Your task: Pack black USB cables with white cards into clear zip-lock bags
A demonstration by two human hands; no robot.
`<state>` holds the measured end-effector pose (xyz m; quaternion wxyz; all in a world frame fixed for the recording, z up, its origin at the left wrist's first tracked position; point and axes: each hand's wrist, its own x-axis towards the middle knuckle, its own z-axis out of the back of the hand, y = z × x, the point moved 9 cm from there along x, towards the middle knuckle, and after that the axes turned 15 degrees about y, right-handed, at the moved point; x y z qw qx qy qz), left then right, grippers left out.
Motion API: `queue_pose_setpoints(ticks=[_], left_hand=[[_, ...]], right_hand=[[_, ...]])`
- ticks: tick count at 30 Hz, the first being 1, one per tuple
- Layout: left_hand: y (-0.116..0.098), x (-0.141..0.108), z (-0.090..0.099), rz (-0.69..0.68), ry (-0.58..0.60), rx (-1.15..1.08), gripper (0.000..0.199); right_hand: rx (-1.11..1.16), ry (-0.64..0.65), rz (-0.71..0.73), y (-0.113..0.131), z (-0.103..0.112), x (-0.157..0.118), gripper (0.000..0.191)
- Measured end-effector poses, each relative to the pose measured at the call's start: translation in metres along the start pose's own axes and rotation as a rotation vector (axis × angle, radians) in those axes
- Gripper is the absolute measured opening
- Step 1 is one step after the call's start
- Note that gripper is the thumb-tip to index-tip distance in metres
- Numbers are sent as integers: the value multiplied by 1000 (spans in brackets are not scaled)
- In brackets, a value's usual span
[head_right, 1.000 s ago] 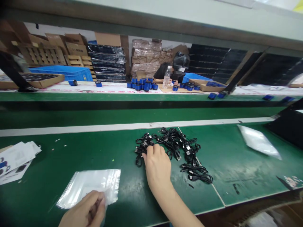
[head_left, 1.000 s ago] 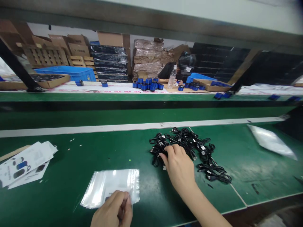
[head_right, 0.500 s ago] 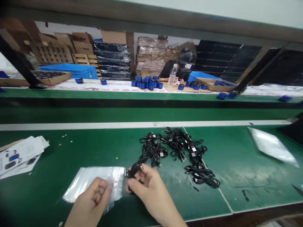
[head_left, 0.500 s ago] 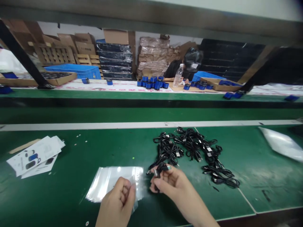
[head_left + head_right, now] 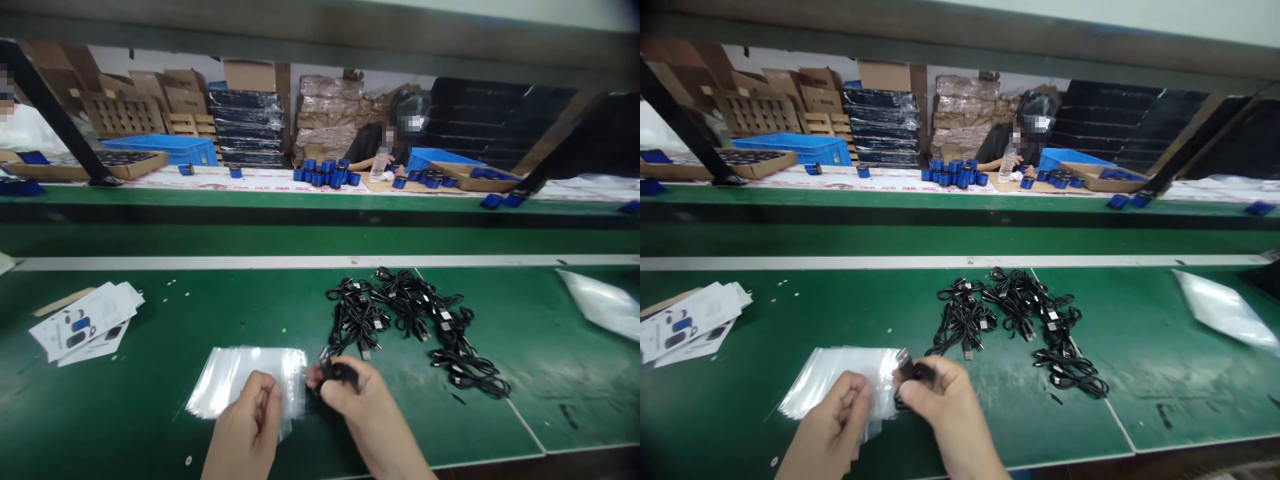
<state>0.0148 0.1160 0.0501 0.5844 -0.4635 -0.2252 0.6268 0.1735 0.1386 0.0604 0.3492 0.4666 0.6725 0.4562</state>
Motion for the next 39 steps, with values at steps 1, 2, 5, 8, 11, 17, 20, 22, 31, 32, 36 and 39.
queue_pose_setpoints(ticks=[1,2,5,8,11,17,20,22,31,32,36,39], left_hand=[[1,-1,2,8,-2,-26,29],[0,-1,4,4,-16,-47,30],[-4,-5,17,-28,-108,-37,30],[-4,-8,25,-14,-168,13,30],[2,-6,25,-1,-138,-1,31],[10,2,12,-57,55,-66,32],[13,0,7,4,94,-167,34],[13,-1,4,60,115,-274,34],[7,4,-3,24,176,-339,33],[9,4,-5,37,181,-338,35],[8,2,-5,32,121,-193,36],[-13,-4,4,-118,-22,136,34]], right_hand=[[-7,-15,51,-5,-7,-1,18],[-33,-22,90,-11,-14,-2,20],[-40,10,45,-43,-41,-3,19],[-47,14,22,-55,-54,-5,16],[-170,77,80,-36,-57,-7,14],[-314,486,10,3,-62,-11,19],[-520,527,104,17,-57,-15,7],[-571,431,163,23,-46,-16,11],[-587,148,141,10,-20,-31,9],[-636,76,169,12,-16,-33,7],[-938,-46,380,26,-24,-45,11],[-1187,-113,502,30,-35,-56,24]])
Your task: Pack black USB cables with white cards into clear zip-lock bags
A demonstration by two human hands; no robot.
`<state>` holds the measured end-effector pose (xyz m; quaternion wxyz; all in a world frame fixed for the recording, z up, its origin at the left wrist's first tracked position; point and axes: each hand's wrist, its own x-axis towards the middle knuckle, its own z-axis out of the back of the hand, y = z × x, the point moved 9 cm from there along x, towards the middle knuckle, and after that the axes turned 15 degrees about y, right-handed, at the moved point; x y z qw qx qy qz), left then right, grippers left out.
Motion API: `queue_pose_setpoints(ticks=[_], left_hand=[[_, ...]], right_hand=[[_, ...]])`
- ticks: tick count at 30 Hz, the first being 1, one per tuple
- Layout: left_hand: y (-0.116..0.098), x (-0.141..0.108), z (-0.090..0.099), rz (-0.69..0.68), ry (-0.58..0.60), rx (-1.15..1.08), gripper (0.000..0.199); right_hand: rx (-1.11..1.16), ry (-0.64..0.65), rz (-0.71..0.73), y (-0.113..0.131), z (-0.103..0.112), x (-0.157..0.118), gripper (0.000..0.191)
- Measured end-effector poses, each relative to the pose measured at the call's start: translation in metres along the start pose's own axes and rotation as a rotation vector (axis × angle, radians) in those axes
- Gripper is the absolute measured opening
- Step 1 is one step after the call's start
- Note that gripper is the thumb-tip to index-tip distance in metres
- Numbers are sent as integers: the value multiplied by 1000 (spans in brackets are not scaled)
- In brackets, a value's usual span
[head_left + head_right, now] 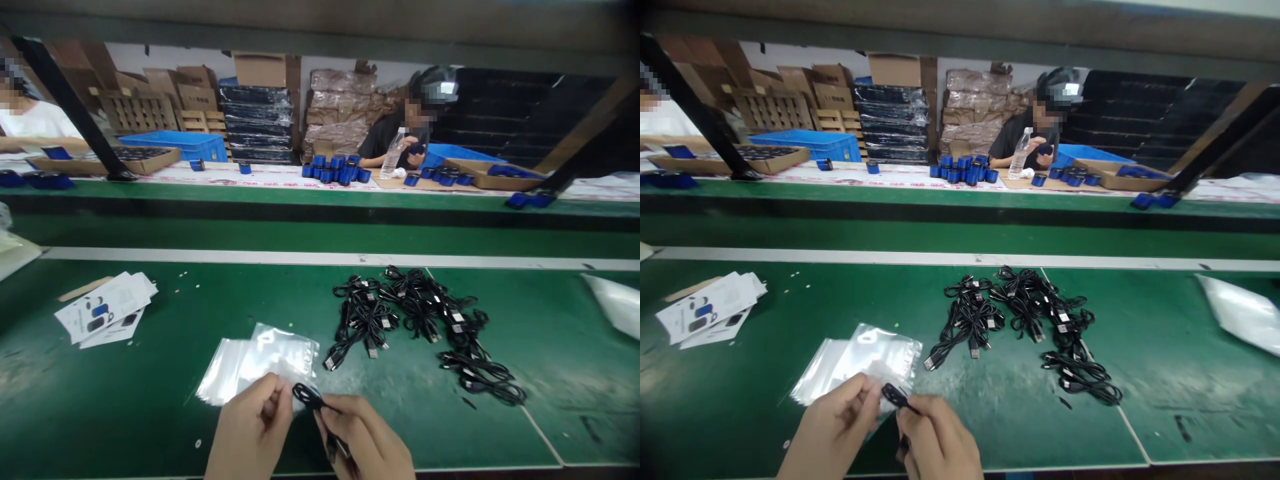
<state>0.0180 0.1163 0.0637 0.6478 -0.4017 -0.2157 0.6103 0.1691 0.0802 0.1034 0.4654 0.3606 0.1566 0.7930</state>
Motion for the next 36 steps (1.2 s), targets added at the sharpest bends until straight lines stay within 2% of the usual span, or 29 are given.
queue_pose_setpoints(ticks=[3,7,10,14,19,22,24,25,27,29,30,33,36], left_hand=[[-20,-5,5,-151,-86,177,35],[-25,-6,1,-208,-63,140,28],[-25,-7,-1,-234,-60,93,25],[-24,-12,-1,-265,-125,107,25],[-17,-15,-5,-279,-154,161,27],[-18,-15,-5,-306,-179,172,24],[-20,-15,-4,-304,-199,165,24],[-22,-15,-4,-302,-208,157,24],[-24,-15,-4,-300,-208,116,26],[-22,-13,-2,-270,-187,50,29],[-20,-12,0,-246,-175,18,29],[-16,-10,6,-210,-139,-20,24],[-17,-10,7,-234,-114,-51,22]], right_hand=[[-88,-45,43,6,2,-4,27],[-32,15,82,6,-2,0,25],[129,28,85,1,-1,7,21],[382,-28,-15,-17,-2,13,21],[143,-94,109,0,-15,2,18],[212,-212,59,-5,-14,-3,14],[295,-275,-1,-14,-12,-2,21],[296,-297,4,-15,-10,-1,23],[209,-310,111,-4,-5,2,23],[114,-236,219,8,-7,5,24],[102,-162,228,11,-11,8,27],[194,103,134,8,-24,11,45],[275,221,63,5,-29,6,57]])
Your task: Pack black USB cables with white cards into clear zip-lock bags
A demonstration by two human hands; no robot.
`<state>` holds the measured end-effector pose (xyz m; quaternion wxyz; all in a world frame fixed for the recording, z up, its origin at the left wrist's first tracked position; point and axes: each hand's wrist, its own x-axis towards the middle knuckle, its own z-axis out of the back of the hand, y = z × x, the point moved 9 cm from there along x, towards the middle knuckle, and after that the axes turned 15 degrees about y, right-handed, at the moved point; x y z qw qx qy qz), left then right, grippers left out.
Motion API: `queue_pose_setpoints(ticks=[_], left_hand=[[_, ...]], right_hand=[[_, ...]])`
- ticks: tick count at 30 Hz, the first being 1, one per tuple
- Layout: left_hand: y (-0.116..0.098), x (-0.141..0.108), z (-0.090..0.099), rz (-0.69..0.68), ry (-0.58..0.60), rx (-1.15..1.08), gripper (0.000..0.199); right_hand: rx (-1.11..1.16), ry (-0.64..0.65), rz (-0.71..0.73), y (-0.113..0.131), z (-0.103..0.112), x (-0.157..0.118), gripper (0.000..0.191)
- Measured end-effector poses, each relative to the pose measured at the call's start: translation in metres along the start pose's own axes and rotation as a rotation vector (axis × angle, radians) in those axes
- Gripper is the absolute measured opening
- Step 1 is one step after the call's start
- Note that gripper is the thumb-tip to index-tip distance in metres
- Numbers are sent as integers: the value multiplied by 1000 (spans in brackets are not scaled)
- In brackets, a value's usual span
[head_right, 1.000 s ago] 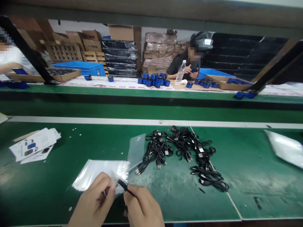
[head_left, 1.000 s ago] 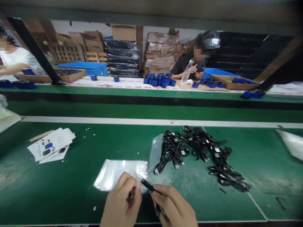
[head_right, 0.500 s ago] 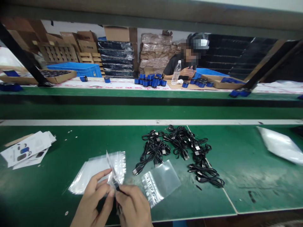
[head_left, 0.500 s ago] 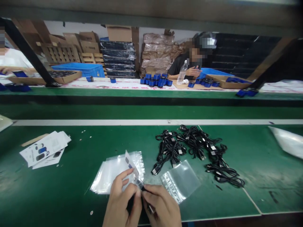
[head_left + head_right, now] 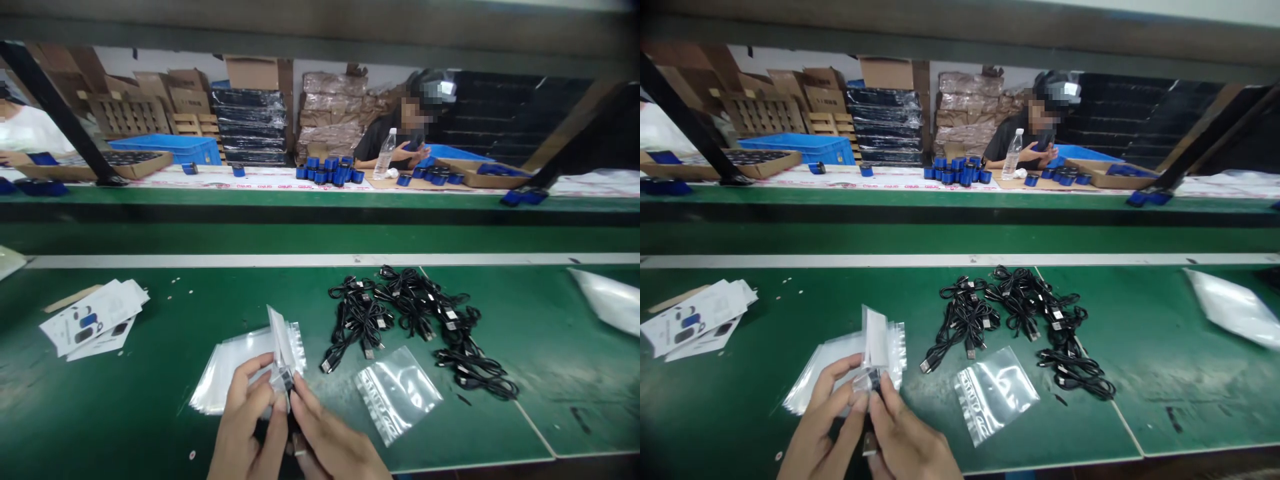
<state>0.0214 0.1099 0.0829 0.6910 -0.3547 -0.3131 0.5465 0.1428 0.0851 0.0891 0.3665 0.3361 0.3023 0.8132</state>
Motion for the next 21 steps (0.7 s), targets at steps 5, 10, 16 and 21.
queue_pose_setpoints(ticks=[5,10,16,21], left_hand=[[0,-3,-9,-34,-55,-41,28],[0,-3,-7,-13,-66,-13,30],[6,-1,1,58,-37,-10,33],[11,-5,-13,-5,-51,-90,29]], right_hand=[[-67,-115,81,-4,9,-4,52],[-110,-264,117,0,25,0,34],[992,-127,-432,-60,-20,-4,27],[438,-162,-172,-36,3,-2,11]])
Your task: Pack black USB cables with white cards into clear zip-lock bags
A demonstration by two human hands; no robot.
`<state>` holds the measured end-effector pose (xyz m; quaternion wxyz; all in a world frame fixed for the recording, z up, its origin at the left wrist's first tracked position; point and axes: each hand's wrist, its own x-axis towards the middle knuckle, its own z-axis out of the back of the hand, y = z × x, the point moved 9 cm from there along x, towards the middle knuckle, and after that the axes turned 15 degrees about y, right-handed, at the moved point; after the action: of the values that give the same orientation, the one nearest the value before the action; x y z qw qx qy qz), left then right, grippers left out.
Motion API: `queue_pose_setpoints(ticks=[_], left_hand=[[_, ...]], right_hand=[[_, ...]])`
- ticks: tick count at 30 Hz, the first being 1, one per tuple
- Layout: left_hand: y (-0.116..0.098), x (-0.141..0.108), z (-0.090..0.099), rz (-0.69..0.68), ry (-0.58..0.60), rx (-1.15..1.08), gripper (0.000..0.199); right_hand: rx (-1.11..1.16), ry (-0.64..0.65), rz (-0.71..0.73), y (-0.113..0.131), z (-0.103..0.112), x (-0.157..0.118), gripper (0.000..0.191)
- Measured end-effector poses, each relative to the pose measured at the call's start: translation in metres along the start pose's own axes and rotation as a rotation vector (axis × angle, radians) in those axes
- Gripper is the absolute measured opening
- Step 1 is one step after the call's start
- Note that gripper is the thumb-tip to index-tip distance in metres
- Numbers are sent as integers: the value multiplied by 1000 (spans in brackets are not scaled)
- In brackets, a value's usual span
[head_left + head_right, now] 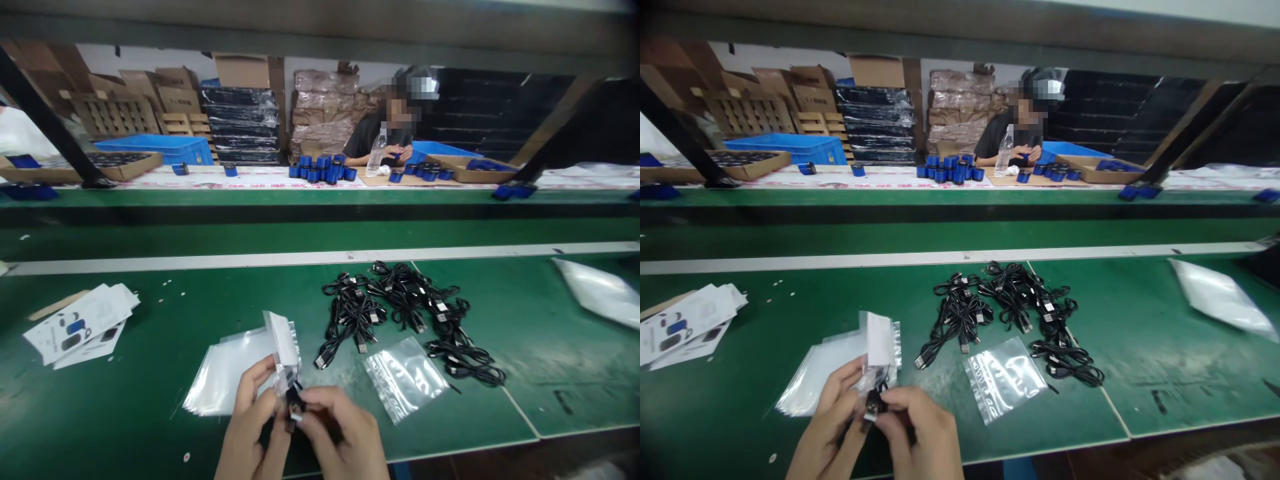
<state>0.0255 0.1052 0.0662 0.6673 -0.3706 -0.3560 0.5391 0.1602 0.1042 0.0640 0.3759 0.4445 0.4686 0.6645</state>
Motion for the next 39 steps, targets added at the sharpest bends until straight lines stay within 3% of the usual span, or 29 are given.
queue_pose_setpoints(ticks=[3,6,9,12,14,16,19,21,23,24,25,27,28,29,31,33,35,39], left_hand=[[-3,-4,-2,-66,-31,6,25],[-8,-5,-2,-56,-32,7,25],[-19,-7,0,-53,-84,64,28],[-28,-10,-4,-96,-124,149,29],[-28,-11,-9,-121,-112,184,30],[-25,-12,-12,-132,-88,232,31],[-25,-9,-4,-155,-33,299,29],[-25,-5,18,-138,-85,240,10],[-14,2,46,3,-186,77,40],[-4,7,50,104,-147,-56,51],[6,13,45,200,-55,-192,52],[16,18,31,337,126,-388,36],[18,19,28,371,157,-431,29],[21,18,30,391,134,-437,26],[26,15,37,413,47,-406,29],[28,13,37,419,47,-372,32],[27,11,34,411,73,-321,32],[19,6,39,398,-38,-278,32]], right_hand=[[-560,2,338,44,-6,-4,23],[-736,40,436,59,-13,1,26],[-572,-5,312,50,-3,12,22],[-436,-4,136,30,1,19,38],[-539,20,176,31,-5,19,44],[-581,17,191,31,-5,19,36],[-361,37,57,18,4,23,18],[-201,93,-14,13,5,25,19],[-87,185,-65,11,1,26,24],[-42,221,-90,11,-2,25,26],[21,242,-120,9,-3,24,27],[248,268,-224,0,-5,19,21],[398,281,-276,-4,-7,15,14],[556,301,-315,-8,-9,12,8],[829,349,-339,-8,-13,7,23],[966,360,-310,-5,-10,6,36],[994,312,-320,-7,-7,6,38],[941,145,-407,-21,-1,4,30]])
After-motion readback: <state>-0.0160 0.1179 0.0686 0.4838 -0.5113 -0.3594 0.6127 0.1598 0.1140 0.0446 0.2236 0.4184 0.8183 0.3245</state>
